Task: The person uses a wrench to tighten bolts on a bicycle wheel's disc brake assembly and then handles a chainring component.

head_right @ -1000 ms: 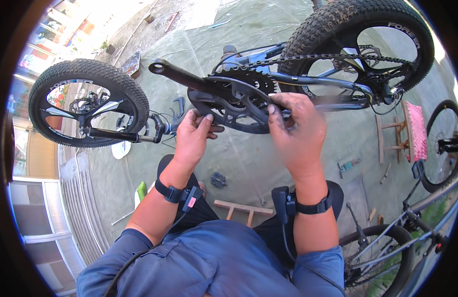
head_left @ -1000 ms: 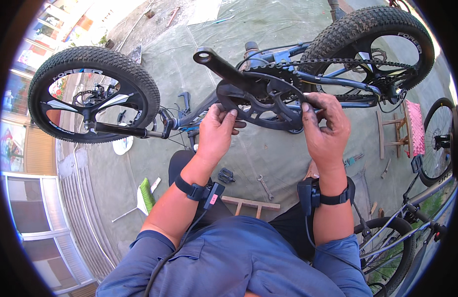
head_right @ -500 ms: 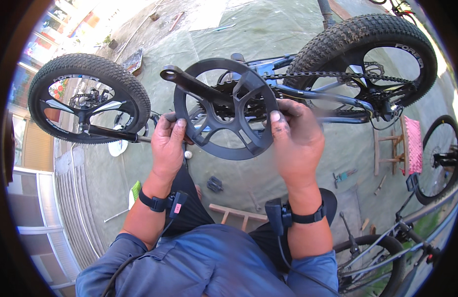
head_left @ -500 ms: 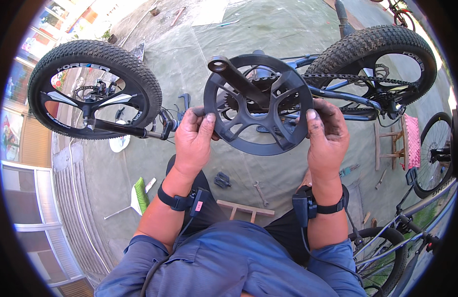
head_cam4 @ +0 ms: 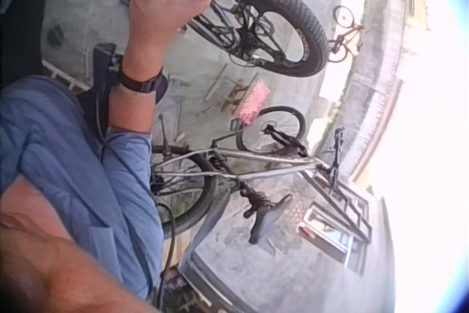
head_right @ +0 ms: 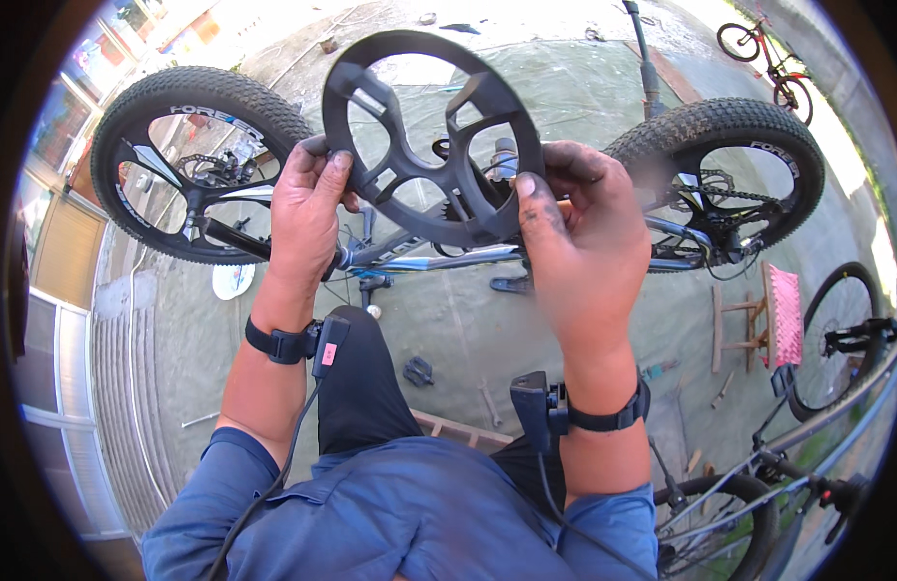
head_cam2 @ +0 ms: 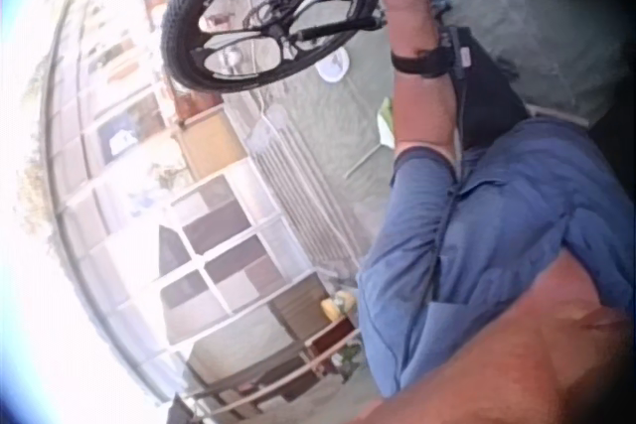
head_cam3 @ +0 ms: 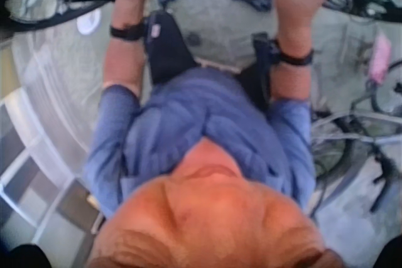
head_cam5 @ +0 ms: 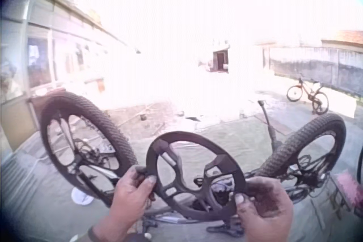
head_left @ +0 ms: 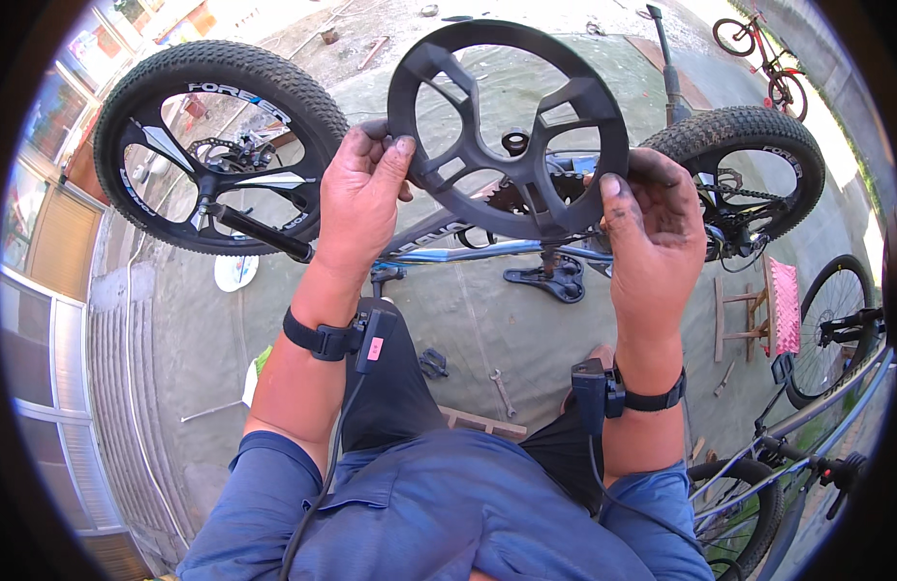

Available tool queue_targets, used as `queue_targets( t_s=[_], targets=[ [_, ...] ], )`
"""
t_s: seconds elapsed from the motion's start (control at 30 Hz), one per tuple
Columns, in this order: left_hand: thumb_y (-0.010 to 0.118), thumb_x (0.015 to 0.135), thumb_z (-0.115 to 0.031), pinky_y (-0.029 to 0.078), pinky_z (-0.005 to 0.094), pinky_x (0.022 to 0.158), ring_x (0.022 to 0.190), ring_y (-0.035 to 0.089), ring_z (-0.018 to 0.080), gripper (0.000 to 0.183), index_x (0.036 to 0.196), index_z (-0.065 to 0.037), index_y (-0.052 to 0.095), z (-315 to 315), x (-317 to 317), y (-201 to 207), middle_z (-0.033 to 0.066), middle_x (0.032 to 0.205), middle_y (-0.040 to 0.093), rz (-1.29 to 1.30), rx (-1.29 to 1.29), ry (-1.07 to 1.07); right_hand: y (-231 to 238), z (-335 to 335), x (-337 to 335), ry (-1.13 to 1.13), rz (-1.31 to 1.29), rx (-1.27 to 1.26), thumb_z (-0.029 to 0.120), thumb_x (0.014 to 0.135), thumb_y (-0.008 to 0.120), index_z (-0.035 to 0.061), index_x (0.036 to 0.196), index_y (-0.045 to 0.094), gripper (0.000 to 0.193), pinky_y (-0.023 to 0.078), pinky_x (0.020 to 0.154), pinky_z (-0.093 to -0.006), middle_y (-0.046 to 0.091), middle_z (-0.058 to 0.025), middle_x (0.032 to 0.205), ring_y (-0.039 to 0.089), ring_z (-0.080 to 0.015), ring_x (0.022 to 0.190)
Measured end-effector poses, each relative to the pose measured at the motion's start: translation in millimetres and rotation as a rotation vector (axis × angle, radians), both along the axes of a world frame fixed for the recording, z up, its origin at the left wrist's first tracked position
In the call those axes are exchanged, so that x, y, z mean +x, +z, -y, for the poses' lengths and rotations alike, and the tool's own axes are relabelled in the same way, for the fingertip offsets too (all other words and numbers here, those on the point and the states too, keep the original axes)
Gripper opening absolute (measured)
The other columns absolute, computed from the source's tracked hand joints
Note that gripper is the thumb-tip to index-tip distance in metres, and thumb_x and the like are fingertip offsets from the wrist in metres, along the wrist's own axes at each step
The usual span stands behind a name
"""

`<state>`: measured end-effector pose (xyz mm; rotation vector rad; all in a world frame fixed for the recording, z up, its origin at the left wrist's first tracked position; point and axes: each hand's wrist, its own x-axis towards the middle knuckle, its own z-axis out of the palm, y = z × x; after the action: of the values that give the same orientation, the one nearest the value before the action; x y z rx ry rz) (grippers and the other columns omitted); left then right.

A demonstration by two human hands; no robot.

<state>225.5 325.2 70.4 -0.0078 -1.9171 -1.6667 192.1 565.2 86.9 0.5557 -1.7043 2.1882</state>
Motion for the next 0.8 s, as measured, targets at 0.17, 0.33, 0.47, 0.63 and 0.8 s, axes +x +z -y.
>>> queue_targets(
  t_s=[0.17, 0.33, 0.47, 0.63, 0.8],
  targets=[
    [0.063, 0.092, -0.005, 0.055, 0.0274, 0.075, 0.093, 0.066, 0.0178, 0.023, 0.113, -0.001, 0.054, 3.6, 33.1, -0.1, 0.0118, 0.109, 0.067, -0.102, 0.056, -0.026, 6.5, -5.9, 34.4, 0.003, -0.357, 0.201, -0.016, 0.072, 0.062, 0.0012, 0.095, 0.062, 0.029, 0.051, 0.073, -0.0274, 0.064, -0.0126, 0.103, 0.063, -0.0163, 0.089],
    [0.062, 0.091, 0.002, 0.055, 0.0266, 0.081, 0.102, 0.063, 0.0141, 0.017, 0.106, -0.003, 0.055, 1.8, 70.1, -7.9, 0.0137, 0.119, 0.062, -0.164, 0.146, -0.044, -10.5, -16.9, 63.0, 0.066, -0.55, 0.331, -0.014, 0.068, 0.064, 0.0037, 0.09, 0.063, 0.028, 0.052, 0.081, -0.0364, 0.062, -0.0165, 0.103, 0.062, -0.0321, 0.103],
    [0.063, 0.091, 0.002, 0.056, 0.0265, 0.078, 0.101, 0.063, 0.014, 0.018, 0.106, -0.003, 0.055, -0.3, 87.6, -2.3, 0.0148, 0.121, 0.061, -0.198, 0.101, -0.004, -16.6, -20.0, 80.1, 0.081, -0.557, 0.378, -0.014, 0.07, 0.064, 0.0039, 0.091, 0.064, 0.028, 0.054, 0.074, -0.0328, 0.06, -0.0188, 0.106, 0.06, -0.034, 0.106],
    [0.063, 0.091, 0.001, 0.056, 0.0264, 0.078, 0.1, 0.064, 0.0138, 0.019, 0.107, -0.003, 0.055, -0.3, 103.4, 2.9, 0.0149, 0.122, 0.061, -0.228, 0.103, -0.012, -14.2, -21.5, 95.3, 0.109, -0.559, 0.388, -0.015, 0.069, 0.064, 0.0029, 0.091, 0.064, 0.029, 0.055, 0.075, -0.0333, 0.059, -0.0194, 0.108, 0.059, -0.0336, 0.107],
    [0.064, 0.091, 0.0, 0.056, 0.0269, 0.076, 0.1, 0.064, 0.0149, 0.019, 0.107, -0.003, 0.055, -3.4, 110.4, -0.2, 0.0148, 0.121, 0.061, -0.183, 0.15, -0.032, -8.2, -24.7, 100.9, 0.086, -0.57, 0.406, -0.015, 0.069, 0.063, 0.0024, 0.092, 0.064, 0.029, 0.053, 0.076, -0.0321, 0.061, -0.0179, 0.106, 0.061, -0.0318, 0.104]
  ],
)
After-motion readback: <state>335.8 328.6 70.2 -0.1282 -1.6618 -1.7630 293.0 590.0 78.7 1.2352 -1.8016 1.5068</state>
